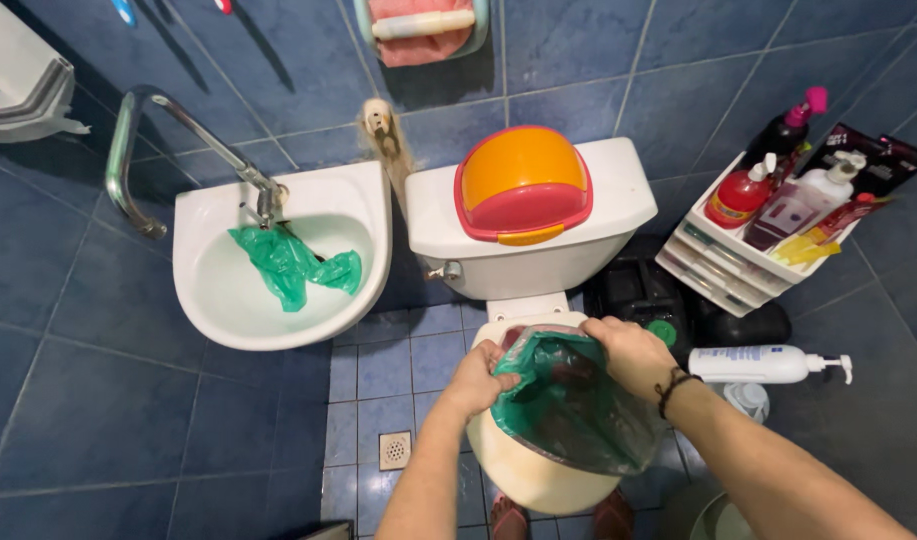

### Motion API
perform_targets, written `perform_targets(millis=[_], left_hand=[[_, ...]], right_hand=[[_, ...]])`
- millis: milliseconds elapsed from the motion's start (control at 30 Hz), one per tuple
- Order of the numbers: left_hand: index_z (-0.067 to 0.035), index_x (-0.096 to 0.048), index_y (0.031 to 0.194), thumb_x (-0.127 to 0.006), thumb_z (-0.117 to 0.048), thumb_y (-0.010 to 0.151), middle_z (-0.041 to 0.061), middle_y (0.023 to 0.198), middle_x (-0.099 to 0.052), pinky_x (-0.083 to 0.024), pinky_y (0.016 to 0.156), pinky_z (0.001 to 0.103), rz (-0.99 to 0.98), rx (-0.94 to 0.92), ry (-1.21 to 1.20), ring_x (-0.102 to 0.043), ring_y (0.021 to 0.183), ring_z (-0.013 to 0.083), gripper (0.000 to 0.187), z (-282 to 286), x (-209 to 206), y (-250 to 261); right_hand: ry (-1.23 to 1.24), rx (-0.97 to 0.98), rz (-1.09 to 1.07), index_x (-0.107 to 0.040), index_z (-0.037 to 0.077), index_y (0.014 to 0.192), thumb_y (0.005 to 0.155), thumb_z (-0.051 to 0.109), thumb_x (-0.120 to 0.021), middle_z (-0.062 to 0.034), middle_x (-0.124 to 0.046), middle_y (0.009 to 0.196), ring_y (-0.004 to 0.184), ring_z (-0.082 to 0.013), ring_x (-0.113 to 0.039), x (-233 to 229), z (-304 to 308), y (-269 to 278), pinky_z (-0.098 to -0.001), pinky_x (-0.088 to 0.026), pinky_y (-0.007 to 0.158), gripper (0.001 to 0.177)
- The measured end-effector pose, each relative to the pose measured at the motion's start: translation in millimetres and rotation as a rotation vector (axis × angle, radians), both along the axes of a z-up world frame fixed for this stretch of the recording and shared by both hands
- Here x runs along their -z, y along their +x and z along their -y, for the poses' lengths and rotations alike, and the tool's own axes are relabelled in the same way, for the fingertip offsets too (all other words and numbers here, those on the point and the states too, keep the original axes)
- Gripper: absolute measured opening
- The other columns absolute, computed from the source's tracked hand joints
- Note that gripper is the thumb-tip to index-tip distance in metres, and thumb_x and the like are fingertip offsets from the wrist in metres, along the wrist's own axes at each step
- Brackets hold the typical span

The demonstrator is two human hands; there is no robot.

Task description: The person lines a small pink and white trash bin with a green plastic bag. They unfold the bag, place it inside the bin, and adjust the edges to fit properly before closing the bin lid.

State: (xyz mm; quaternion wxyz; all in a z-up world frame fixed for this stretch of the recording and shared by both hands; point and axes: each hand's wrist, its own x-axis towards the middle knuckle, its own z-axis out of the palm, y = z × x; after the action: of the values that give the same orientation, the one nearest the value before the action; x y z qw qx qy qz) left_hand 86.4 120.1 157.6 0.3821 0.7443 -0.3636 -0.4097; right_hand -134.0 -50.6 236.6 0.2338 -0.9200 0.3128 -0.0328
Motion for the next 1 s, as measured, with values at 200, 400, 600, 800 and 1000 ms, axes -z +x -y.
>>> perform_targets(millis=[200, 400, 600, 800, 1000], left_hand=[[-0.008, -0.059, 0.088, -0.091, -0.014, 0.071, 0.004, 0.078, -0.068, -0.054, 0.065, 0.032, -0.191, -0.199, 0.036, -0.063, 0.070, 0.0154, 0.037, -6.7, 18.4, -11.0], [-0.001, -0.056, 0.082, -0.097, -0.024, 0.074, 0.007, 0.076, -0.069, -0.055, 0.065, 0.034, -0.010, -0.313, 0.133, -0.061, 0.068, 0.0187, 0.047, -11.2, 3.7, -9.6], [-0.011, -0.060, 0.108, -0.076, -0.008, 0.089, 0.005, 0.101, -0.071, -0.061, 0.078, 0.039, -0.937, -0.463, 0.092, -0.070, 0.090, 0.0190, 0.026, -26.6, -21.2, -6.3], [-0.013, -0.056, 0.108, -0.069, -0.001, 0.089, 0.003, 0.103, -0.068, -0.059, 0.080, 0.041, -0.752, -0.436, 0.111, -0.068, 0.094, 0.0178, 0.026, -31.2, 11.9, -10.6], [-0.014, -0.054, 0.105, -0.072, -0.001, 0.086, 0.001, 0.101, -0.060, -0.066, 0.079, 0.043, -0.537, -0.464, 0.094, -0.068, 0.092, 0.0193, 0.029, -36.8, 57.9, -5.8]], right_hand=[[-0.096, -0.090, -0.070, -0.064, 0.023, 0.118, 0.084, 0.013, -0.061, -0.0094, -0.066, 0.110, 0.106, -0.0357, -0.065, 12.9, 11.2, 20.0, -0.0454, -0.055, 0.086, 0.035], [-0.105, -0.090, -0.031, -0.065, 0.024, 0.120, 0.084, 0.009, -0.059, -0.0091, -0.067, 0.111, 0.106, -0.0366, -0.065, 32.4, 19.8, 34.7, -0.0459, -0.055, 0.086, 0.039], [-0.166, -0.117, -0.205, -0.062, 0.026, 0.125, 0.089, 0.009, -0.056, -0.0086, -0.066, 0.111, 0.105, -0.0336, -0.066, 44.5, 31.3, 47.2, -0.0425, -0.057, 0.087, 0.041], [-0.116, -0.149, -0.276, -0.060, 0.025, 0.122, 0.078, 0.016, -0.067, -0.0075, -0.063, 0.119, 0.113, -0.0343, -0.062, 47.4, 32.5, 52.1, -0.0420, -0.055, 0.093, 0.045], [-0.137, -0.156, -0.270, -0.060, 0.027, 0.125, 0.079, 0.008, -0.063, -0.0067, -0.062, 0.124, 0.115, -0.0337, -0.061, 47.3, 26.2, 59.1, -0.0424, -0.056, 0.090, 0.050]])
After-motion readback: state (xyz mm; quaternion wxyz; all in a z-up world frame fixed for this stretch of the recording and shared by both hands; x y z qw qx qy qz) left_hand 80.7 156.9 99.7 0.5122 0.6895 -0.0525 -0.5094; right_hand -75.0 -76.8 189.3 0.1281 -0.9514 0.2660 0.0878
